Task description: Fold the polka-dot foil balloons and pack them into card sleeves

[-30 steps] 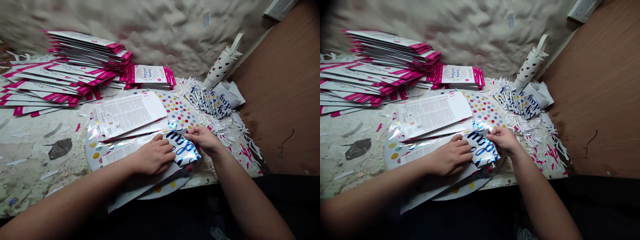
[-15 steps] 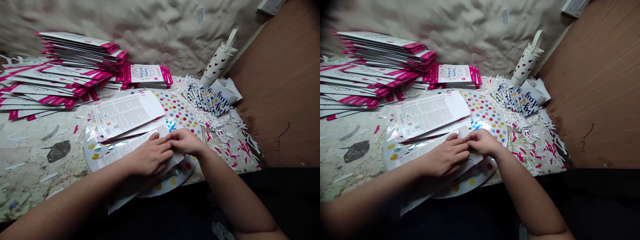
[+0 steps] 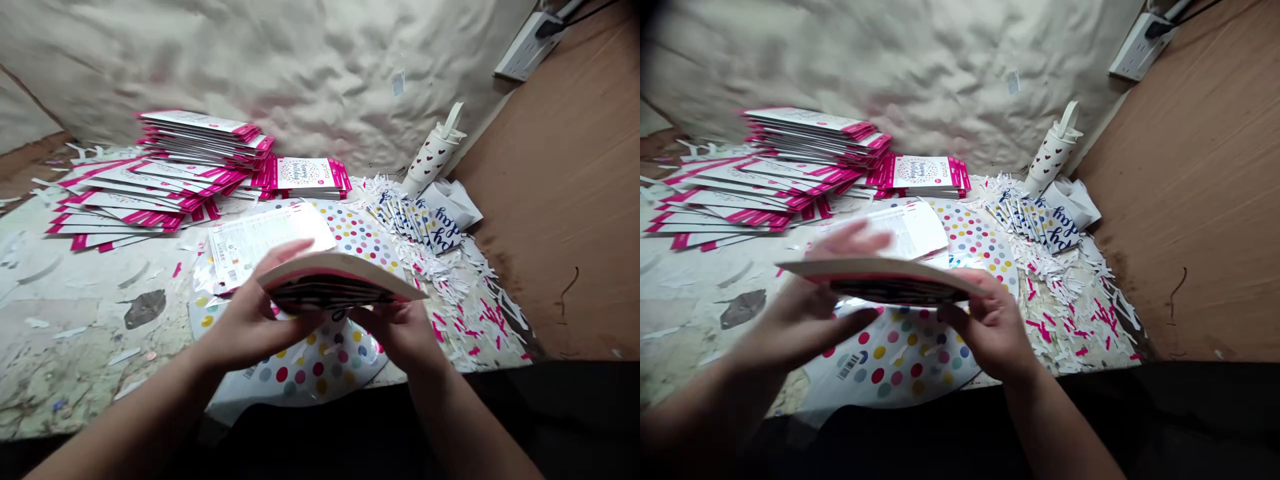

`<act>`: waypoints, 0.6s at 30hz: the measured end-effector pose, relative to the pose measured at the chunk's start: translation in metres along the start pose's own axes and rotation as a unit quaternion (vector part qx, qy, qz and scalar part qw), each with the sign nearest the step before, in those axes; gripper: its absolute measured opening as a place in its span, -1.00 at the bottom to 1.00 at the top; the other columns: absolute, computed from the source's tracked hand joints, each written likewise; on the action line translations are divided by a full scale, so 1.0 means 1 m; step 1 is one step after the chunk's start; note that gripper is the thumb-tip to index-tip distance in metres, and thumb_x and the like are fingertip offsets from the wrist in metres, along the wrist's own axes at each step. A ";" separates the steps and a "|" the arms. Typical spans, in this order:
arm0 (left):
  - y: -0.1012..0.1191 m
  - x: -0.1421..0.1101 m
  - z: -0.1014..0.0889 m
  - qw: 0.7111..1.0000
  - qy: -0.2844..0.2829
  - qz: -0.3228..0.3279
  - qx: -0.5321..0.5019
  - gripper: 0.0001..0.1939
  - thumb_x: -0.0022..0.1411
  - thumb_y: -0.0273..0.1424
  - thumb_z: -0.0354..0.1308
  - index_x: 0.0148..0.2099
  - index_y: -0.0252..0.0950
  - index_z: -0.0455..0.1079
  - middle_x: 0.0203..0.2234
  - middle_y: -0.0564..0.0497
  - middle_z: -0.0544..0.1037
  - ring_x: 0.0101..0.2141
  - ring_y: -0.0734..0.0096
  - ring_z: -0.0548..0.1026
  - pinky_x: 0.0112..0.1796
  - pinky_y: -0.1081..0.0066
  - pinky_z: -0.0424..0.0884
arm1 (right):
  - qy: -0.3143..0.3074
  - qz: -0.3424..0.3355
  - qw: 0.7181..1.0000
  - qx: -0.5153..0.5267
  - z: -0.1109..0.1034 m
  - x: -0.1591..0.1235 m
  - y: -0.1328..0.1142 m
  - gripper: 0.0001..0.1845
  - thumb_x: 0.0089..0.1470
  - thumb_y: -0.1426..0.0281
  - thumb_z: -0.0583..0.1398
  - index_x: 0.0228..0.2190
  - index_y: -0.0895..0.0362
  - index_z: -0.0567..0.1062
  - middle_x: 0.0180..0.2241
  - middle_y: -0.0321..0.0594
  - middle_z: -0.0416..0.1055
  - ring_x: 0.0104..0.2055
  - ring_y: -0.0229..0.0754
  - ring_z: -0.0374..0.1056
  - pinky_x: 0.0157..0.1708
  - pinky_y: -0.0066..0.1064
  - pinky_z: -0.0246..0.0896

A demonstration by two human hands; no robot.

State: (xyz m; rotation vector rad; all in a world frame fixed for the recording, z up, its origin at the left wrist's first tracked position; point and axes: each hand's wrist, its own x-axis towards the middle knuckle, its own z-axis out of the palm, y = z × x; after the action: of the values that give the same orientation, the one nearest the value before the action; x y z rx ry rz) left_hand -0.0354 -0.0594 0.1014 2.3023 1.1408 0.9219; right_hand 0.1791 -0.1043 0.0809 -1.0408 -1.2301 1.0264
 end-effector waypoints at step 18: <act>-0.006 -0.007 0.041 0.824 -0.139 -0.318 -0.447 -0.69 0.10 -0.20 0.16 -0.47 -0.37 0.38 -0.74 0.11 0.36 -0.70 0.61 0.27 -0.66 0.61 0.18 | 0.055 -0.059 0.943 -0.322 -0.028 0.042 0.007 -0.74 0.13 0.26 0.07 -0.38 0.17 0.46 -0.47 -0.22 0.41 -0.46 -0.23 0.33 -0.45 -0.39 0.27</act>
State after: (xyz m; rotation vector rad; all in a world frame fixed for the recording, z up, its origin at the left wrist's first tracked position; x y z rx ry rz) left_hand -0.0127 -0.0639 0.0663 1.1246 0.9441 0.6129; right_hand 0.2093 -0.0638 0.0819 -1.4763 -1.5582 0.4579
